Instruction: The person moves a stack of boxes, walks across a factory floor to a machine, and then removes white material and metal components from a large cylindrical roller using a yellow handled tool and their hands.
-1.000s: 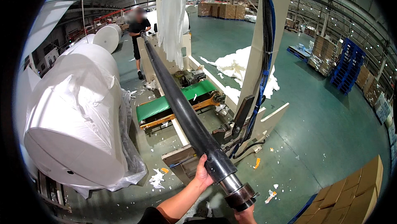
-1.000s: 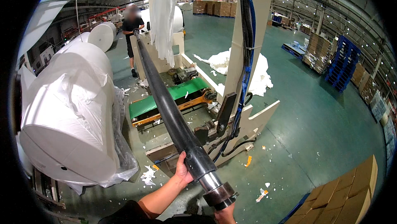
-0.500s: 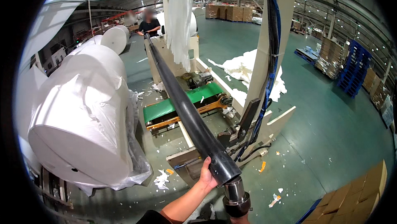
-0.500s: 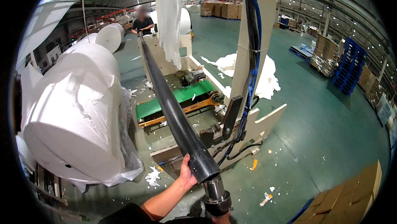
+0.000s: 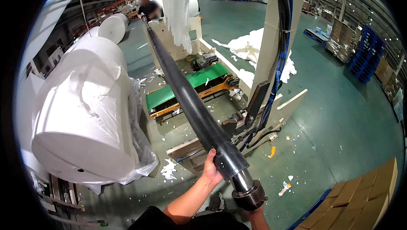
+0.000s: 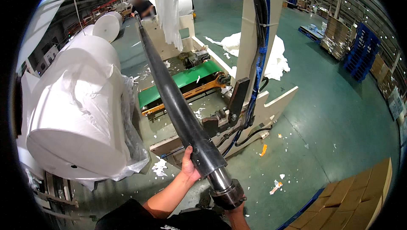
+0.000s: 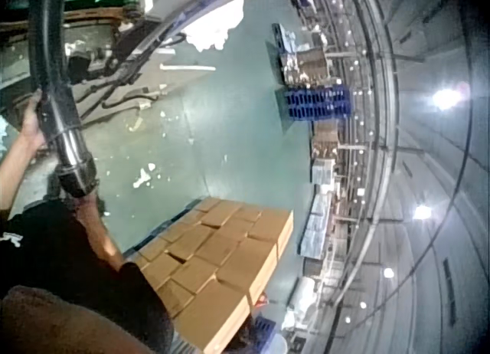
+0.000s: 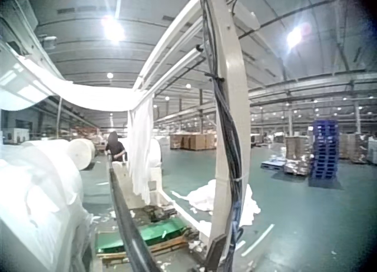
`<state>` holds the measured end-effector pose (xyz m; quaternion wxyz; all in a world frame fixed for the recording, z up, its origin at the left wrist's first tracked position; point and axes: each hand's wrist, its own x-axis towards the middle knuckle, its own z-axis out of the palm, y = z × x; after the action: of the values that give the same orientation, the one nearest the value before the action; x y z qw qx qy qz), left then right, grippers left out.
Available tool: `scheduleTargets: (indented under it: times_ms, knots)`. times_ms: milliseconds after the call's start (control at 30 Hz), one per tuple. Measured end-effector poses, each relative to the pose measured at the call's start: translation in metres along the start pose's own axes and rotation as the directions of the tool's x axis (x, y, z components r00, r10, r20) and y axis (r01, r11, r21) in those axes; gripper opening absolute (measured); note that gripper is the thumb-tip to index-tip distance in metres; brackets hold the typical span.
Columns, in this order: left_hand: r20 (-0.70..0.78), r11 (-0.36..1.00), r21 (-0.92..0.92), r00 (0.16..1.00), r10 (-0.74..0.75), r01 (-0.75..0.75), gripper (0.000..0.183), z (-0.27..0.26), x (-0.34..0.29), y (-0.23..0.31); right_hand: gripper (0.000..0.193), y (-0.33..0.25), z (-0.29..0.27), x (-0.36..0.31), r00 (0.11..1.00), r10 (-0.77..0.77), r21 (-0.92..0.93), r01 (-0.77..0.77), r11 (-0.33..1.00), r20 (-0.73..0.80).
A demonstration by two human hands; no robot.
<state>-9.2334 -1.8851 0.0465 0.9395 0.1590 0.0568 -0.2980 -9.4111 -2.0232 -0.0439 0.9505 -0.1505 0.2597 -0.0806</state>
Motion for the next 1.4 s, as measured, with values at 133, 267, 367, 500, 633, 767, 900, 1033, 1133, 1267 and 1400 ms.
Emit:
scheduleTargets:
  times_ms: [133,267,367,500,633,767,900,1033,1133,1267,1400]
  knots:
    - [-0.047,1.000,-0.010,0.999,-0.005,0.004,0.066,-0.005,0.003,-0.001,0.028,-0.003,0.060,-0.012,0.990,-0.139,-0.253,0.128,0.959,-0.025]
    - [-0.069,1.000,-0.018,0.998,-0.011,0.009,0.064,-0.002,0.003,0.000,0.039,0.020,0.072,0.001,0.935,-0.340,-0.365,0.282,0.887,-0.105]
    - [-0.097,0.999,-0.029,0.995,-0.032,0.029,0.057,-0.002,-0.007,-0.007,0.036,0.018,0.058,-0.007,0.916,-0.384,-0.404,0.398,0.823,0.120]
    - [-0.180,0.997,0.035,0.981,0.068,-0.063,0.042,-0.006,-0.042,-0.037,0.036,-0.002,0.026,-0.024,0.968,-0.227,-0.337,0.250,0.908,0.104]
    - [-0.181,0.996,0.066,0.981,0.075,-0.064,0.043,0.005,-0.071,-0.073,0.043,-0.024,-0.032,-0.048,0.990,-0.131,-0.119,0.136,0.984,0.046]
    - [-0.203,0.994,0.087,0.976,0.083,-0.067,0.044,0.004,-0.098,-0.111,0.040,-0.045,-0.019,-0.100,0.991,-0.130,-0.246,0.131,0.960,0.021]
    - [-0.208,0.992,0.116,0.976,0.068,-0.045,0.047,0.018,-0.133,-0.163,0.042,-0.069,-0.071,-0.141,0.984,-0.165,-0.334,0.179,0.925,0.068]
    - [-0.266,0.973,0.228,0.959,0.096,-0.035,0.057,0.028,-0.174,-0.232,0.038,-0.106,-0.110,-0.193,0.963,-0.249,-0.560,0.264,0.785,0.105]
    - [-0.275,0.972,0.234,0.958,0.077,-0.011,0.055,0.032,-0.200,-0.281,0.031,-0.142,-0.142,-0.229,0.949,-0.286,-0.692,0.295,0.659,0.132]
    - [-0.277,0.964,0.267,0.957,0.089,-0.012,0.047,0.050,-0.220,-0.335,0.031,-0.182,-0.142,-0.280,0.961,-0.271,-0.531,0.258,0.807,0.055]
    - [-0.269,0.952,0.303,0.954,0.134,-0.048,0.045,0.061,-0.224,-0.361,0.031,-0.199,-0.167,-0.278,0.965,-0.254,-0.402,0.258,0.879,0.063]
